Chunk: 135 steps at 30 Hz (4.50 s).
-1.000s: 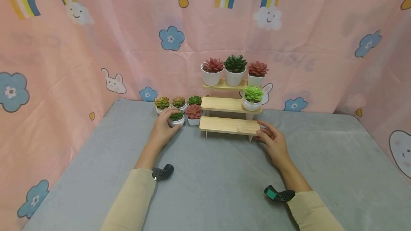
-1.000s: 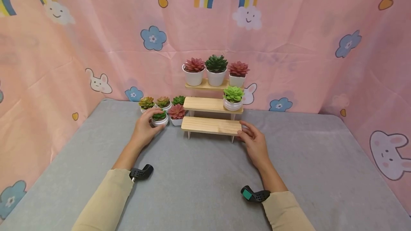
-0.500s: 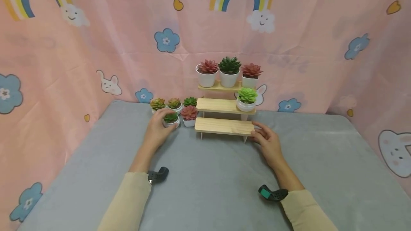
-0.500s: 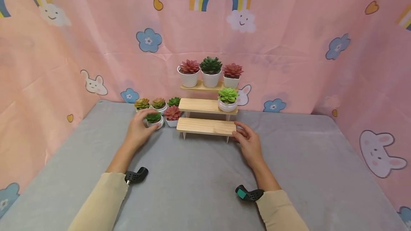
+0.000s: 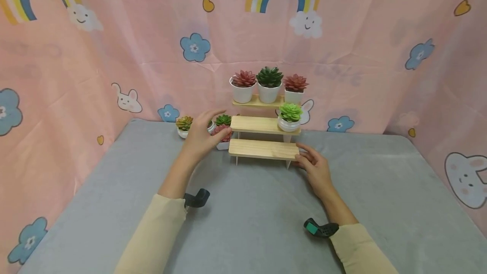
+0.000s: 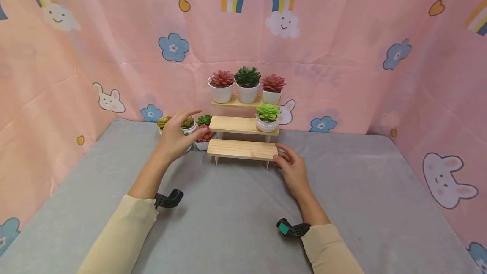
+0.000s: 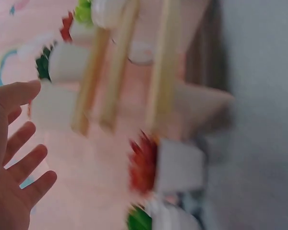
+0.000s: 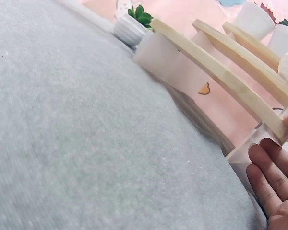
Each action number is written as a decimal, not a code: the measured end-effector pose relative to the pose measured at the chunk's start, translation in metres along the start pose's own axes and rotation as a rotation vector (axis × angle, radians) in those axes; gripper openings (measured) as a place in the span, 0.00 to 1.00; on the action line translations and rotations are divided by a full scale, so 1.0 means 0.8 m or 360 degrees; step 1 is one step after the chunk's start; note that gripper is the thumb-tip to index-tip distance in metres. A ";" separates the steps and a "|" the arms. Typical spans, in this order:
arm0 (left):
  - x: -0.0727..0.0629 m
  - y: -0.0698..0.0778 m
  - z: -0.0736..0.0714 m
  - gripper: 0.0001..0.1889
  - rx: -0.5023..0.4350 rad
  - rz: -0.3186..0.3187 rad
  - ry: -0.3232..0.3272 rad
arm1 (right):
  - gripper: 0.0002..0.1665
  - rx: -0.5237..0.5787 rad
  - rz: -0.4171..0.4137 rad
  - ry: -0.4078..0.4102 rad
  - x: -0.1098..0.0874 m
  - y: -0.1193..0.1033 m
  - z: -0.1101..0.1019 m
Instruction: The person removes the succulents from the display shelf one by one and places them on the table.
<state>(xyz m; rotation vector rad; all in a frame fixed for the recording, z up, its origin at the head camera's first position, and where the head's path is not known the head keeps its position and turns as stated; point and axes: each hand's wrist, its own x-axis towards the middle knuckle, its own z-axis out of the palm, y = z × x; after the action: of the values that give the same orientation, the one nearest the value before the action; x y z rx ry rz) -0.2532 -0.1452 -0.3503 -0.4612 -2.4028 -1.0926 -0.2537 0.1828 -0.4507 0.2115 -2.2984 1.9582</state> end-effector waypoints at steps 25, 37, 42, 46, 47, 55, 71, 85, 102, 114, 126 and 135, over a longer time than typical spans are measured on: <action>0.084 0.097 0.087 0.33 -0.0450 0.0146 -0.0413 | 0.24 0.0035 0.0007 -0.0002 0.001 -0.001 -0.005; 0.092 0.097 0.130 0.29 -0.0395 0.0195 -0.0452 | 0.24 0.0081 -0.0027 -0.0019 0.002 0.000 0.001; 0.090 0.094 0.140 0.28 -0.0343 0.0197 -0.0380 | 0.24 0.0060 -0.0024 -0.0040 0.002 0.001 0.003; 0.090 0.093 0.149 0.28 -0.0348 0.0149 -0.0353 | 0.24 0.0056 -0.0015 -0.0016 0.001 0.002 0.004; 0.090 0.093 0.151 0.28 -0.0348 0.0133 -0.0346 | 0.24 0.0058 -0.0014 -0.0009 0.000 0.002 0.003; 0.087 0.094 0.163 0.26 -0.0253 0.0098 -0.0308 | 0.24 0.0076 0.0005 -0.0010 -0.001 0.000 -0.002; 0.070 0.086 0.170 0.29 -0.0217 0.0162 -0.0196 | 0.24 0.0064 -0.0010 -0.0004 0.001 0.001 -0.003; 0.049 0.078 0.143 0.28 -0.0073 0.0211 -0.0138 | 0.25 0.0041 -0.0014 -0.0013 0.001 0.001 0.000; 0.006 0.049 0.081 0.26 -0.0007 0.0222 0.0042 | 0.26 0.0019 -0.0034 -0.0021 0.001 0.002 0.000; -0.013 0.014 0.005 0.27 0.0074 0.0179 0.0182 | 0.26 -0.0056 -0.0047 0.0000 0.004 0.006 -0.003; -0.043 -0.027 -0.053 0.27 0.0158 0.0047 0.0296 | 0.26 -0.0077 -0.0037 -0.0004 0.001 0.004 -0.003; -0.055 -0.062 -0.074 0.28 0.0170 -0.0113 0.0343 | 0.26 -0.0060 -0.0046 0.0005 0.002 0.005 -0.002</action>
<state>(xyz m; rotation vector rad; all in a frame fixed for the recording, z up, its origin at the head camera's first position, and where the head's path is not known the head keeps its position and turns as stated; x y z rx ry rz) -0.2238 -0.2269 -0.3701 -0.2121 -2.2875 -0.9838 -0.2557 0.1849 -0.4542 0.2369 -2.3146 1.8987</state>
